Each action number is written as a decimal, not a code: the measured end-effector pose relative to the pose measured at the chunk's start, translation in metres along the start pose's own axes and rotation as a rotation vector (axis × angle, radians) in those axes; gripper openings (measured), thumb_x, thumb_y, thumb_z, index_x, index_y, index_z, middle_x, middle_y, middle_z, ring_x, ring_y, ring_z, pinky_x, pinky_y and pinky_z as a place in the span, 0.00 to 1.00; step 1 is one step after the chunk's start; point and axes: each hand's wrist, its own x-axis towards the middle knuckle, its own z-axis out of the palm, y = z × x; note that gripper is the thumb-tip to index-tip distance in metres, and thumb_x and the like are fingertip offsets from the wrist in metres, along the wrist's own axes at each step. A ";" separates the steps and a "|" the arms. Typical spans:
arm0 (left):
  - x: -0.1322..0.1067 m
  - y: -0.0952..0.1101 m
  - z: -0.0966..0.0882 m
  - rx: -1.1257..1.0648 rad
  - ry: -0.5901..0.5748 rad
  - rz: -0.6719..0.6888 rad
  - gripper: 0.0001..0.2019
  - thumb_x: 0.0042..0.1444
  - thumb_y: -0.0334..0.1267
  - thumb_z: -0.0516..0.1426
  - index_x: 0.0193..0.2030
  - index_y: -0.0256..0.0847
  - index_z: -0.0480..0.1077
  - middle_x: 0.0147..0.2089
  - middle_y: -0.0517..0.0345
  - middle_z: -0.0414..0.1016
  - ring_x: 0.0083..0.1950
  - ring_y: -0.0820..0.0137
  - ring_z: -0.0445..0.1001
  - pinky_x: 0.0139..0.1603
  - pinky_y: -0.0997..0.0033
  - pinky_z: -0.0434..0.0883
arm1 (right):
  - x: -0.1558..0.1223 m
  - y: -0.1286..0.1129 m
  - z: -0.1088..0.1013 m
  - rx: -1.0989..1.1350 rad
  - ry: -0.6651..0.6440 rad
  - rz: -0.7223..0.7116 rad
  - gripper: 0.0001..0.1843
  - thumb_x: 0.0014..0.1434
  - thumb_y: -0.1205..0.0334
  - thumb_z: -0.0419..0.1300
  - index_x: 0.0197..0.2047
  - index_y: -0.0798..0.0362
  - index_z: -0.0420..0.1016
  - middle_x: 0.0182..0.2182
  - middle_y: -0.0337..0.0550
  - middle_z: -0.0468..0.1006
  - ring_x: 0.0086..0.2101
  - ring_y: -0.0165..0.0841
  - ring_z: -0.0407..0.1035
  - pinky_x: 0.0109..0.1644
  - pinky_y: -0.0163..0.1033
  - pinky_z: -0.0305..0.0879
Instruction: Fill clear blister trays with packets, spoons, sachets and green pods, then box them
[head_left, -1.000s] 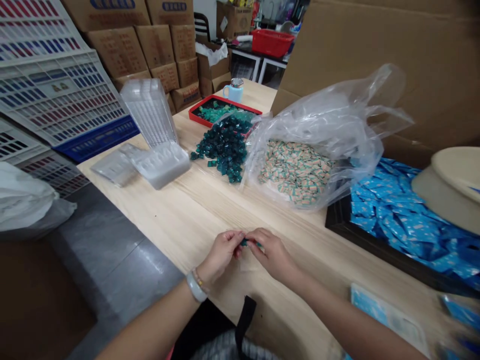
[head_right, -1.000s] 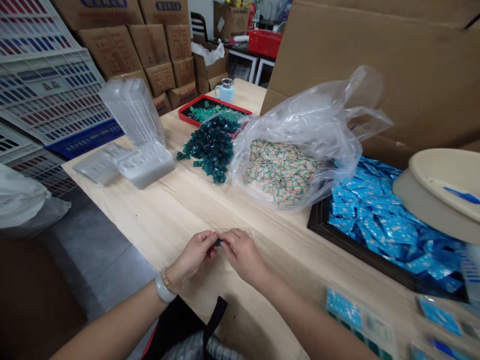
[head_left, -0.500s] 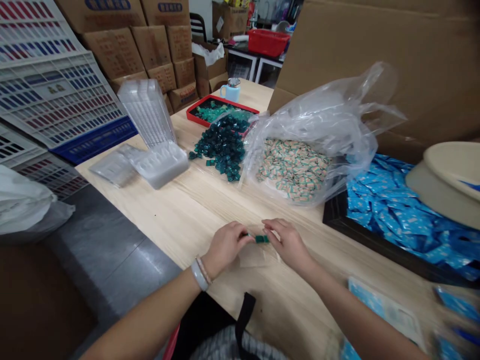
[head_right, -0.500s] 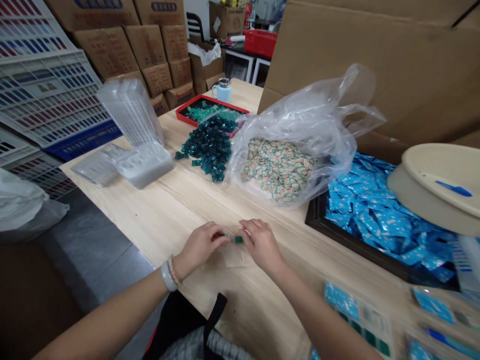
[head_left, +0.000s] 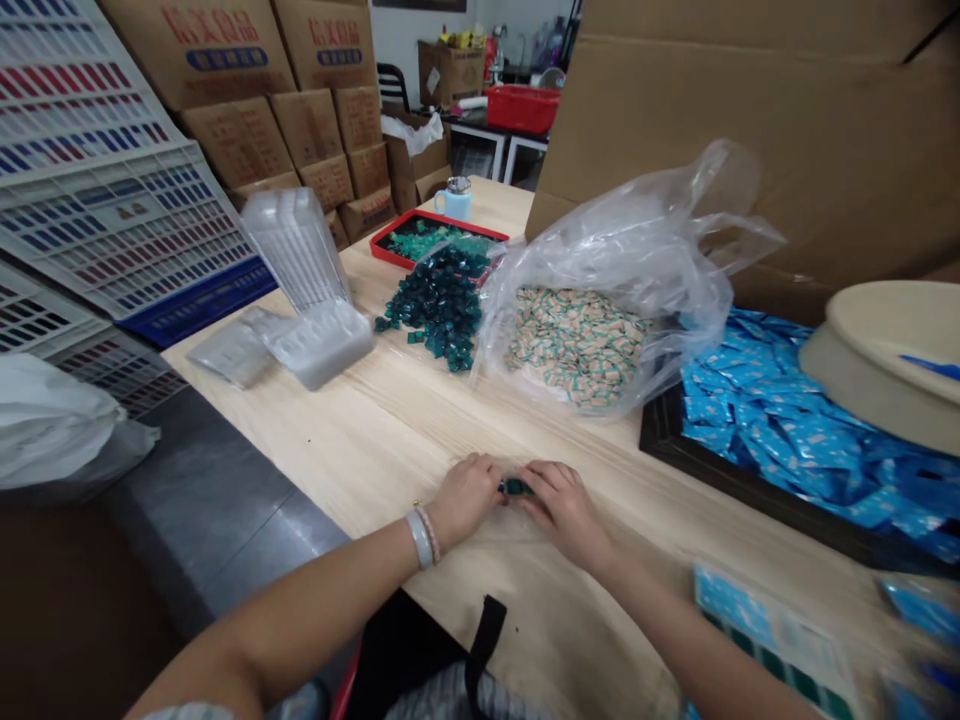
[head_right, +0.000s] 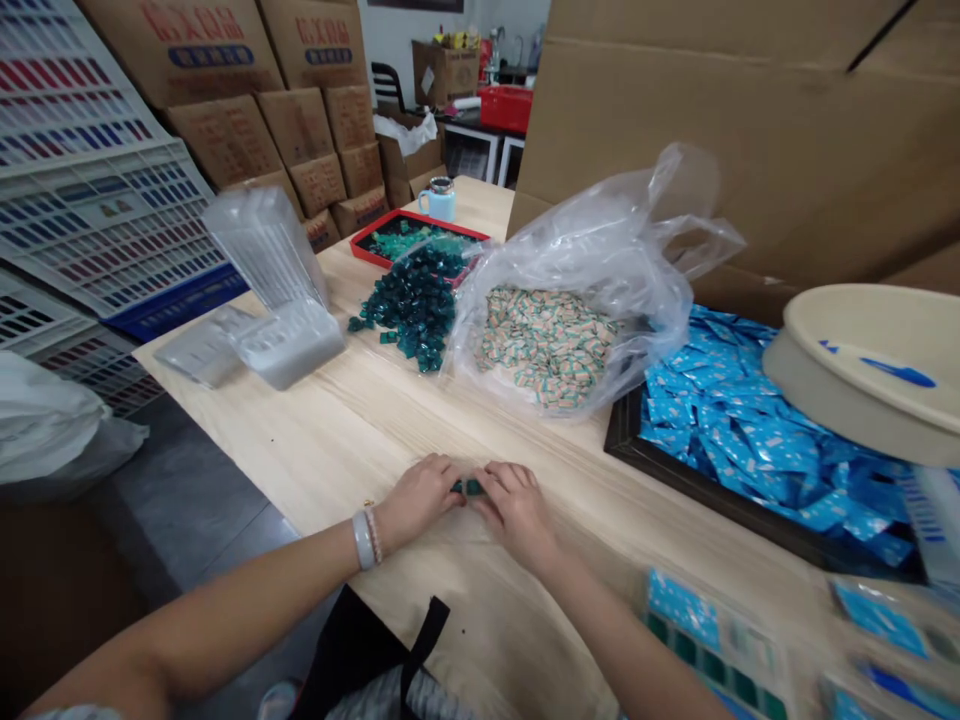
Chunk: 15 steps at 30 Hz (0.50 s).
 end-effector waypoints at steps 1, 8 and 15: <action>-0.003 0.001 -0.001 0.004 0.014 0.008 0.11 0.48 0.36 0.58 0.40 0.37 0.68 0.38 0.50 0.68 0.43 0.62 0.65 0.43 0.65 0.62 | -0.002 0.001 0.002 0.002 0.014 -0.029 0.15 0.56 0.62 0.52 0.48 0.54 0.68 0.40 0.49 0.71 0.41 0.37 0.63 0.44 0.45 0.60; 0.020 -0.068 -0.067 -0.064 0.305 -0.099 0.10 0.57 0.37 0.48 0.36 0.38 0.69 0.35 0.54 0.68 0.39 0.70 0.67 0.42 0.72 0.64 | 0.027 0.018 -0.016 0.008 0.239 -0.001 0.19 0.58 0.58 0.50 0.51 0.57 0.64 0.38 0.52 0.71 0.39 0.39 0.64 0.42 0.46 0.63; 0.101 -0.166 -0.117 -0.060 0.528 -0.367 0.12 0.48 0.25 0.53 0.40 0.33 0.70 0.42 0.46 0.69 0.47 0.61 0.66 0.50 0.62 0.61 | 0.179 -0.010 -0.015 0.098 0.149 -0.133 0.14 0.58 0.62 0.49 0.43 0.56 0.70 0.33 0.48 0.72 0.37 0.36 0.65 0.41 0.41 0.62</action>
